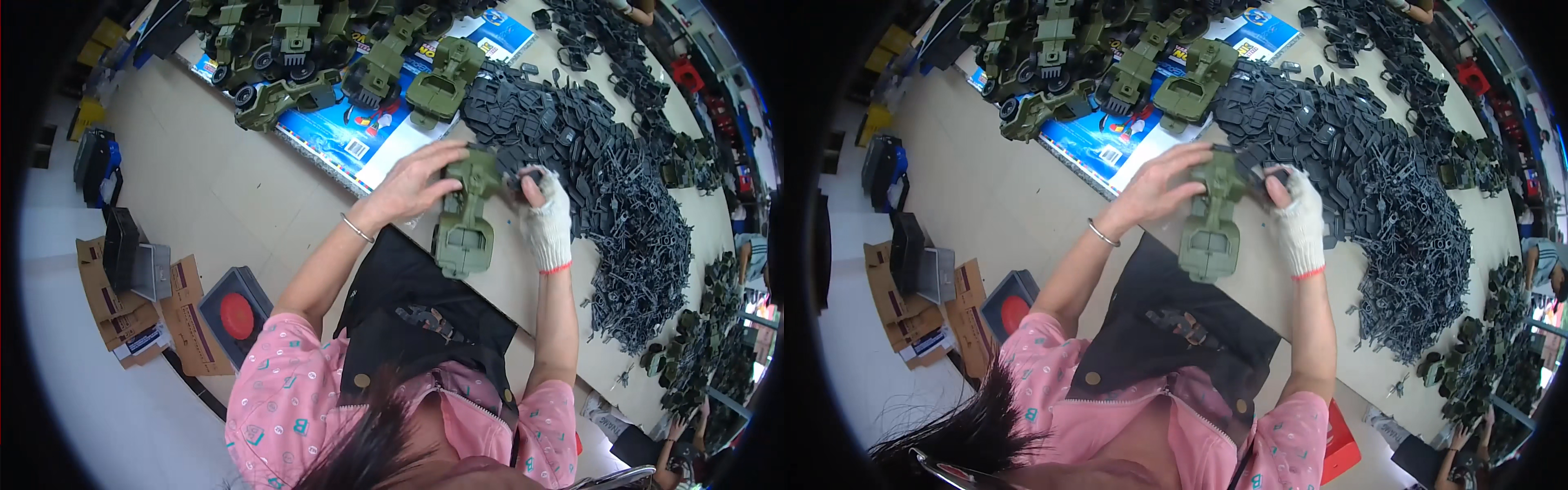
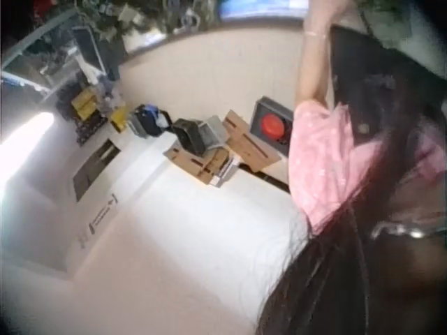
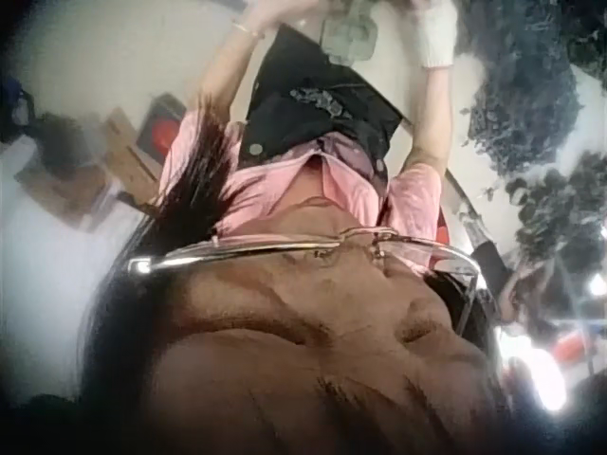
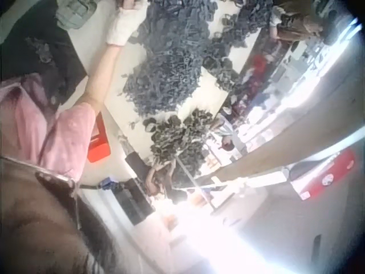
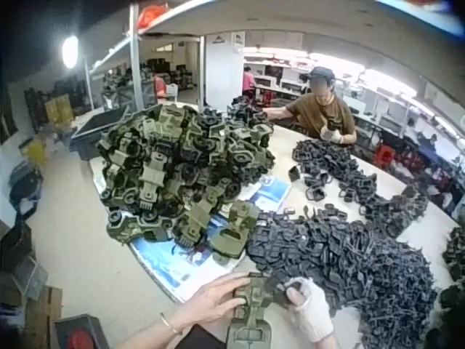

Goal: The person assembles small black plastic components onto a green plastic base housing by hand.

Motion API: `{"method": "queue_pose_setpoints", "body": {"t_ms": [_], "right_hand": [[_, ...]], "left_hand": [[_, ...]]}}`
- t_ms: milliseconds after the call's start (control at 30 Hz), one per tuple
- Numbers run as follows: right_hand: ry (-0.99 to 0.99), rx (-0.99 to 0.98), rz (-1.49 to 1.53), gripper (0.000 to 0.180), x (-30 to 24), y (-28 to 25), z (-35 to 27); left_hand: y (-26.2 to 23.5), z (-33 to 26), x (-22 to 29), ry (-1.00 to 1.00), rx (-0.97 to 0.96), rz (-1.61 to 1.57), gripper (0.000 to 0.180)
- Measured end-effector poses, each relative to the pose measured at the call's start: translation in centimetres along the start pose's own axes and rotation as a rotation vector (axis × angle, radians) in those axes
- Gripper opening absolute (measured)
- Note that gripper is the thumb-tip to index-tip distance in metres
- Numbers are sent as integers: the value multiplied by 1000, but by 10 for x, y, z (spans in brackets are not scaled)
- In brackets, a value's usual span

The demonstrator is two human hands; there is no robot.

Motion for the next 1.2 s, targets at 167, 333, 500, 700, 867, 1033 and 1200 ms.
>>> {"method": "queue_pose_setpoints", "body": {"t_ms": [167, 333, 500, 700, 867, 1033, 1200], "right_hand": [[29, -159, -161, 30, -6, 26, 14], [-19, -183, -421, 33, -26, 35, 11], [-67, -37, -545, 31, -20, 32, 13], [-602, -49, -966, 16, -66, 68, -10], [-821, -231, -1136, 14, -83, 85, -23], [-90, -259, -809, 38, -54, 57, 18], [-239, -24, -625, 40, -36, 46, -11]], "left_hand": [[9, -4, -5, -30, 29, -146, 51], [9, -1, -8, 9, 24, -171, 52], [6, -2, -4, -6, 47, -166, 48], [11, -2, -18, -95, 8, -229, 63], [16, -1, -14, -134, -27, -282, 81], [21, -12, -19, -26, 67, -44, 92], [6, 7, 12, 157, -82, 181, 70]]}}
Point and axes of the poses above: each hand's wrist, its own z-axis towards the middle knuckle, its own y-axis out of the palm, x = y × z, the point moved 7 cm from there along z, towards the middle knuckle, and after that the axes turned 11 degrees about z, right-handed, at the moved point
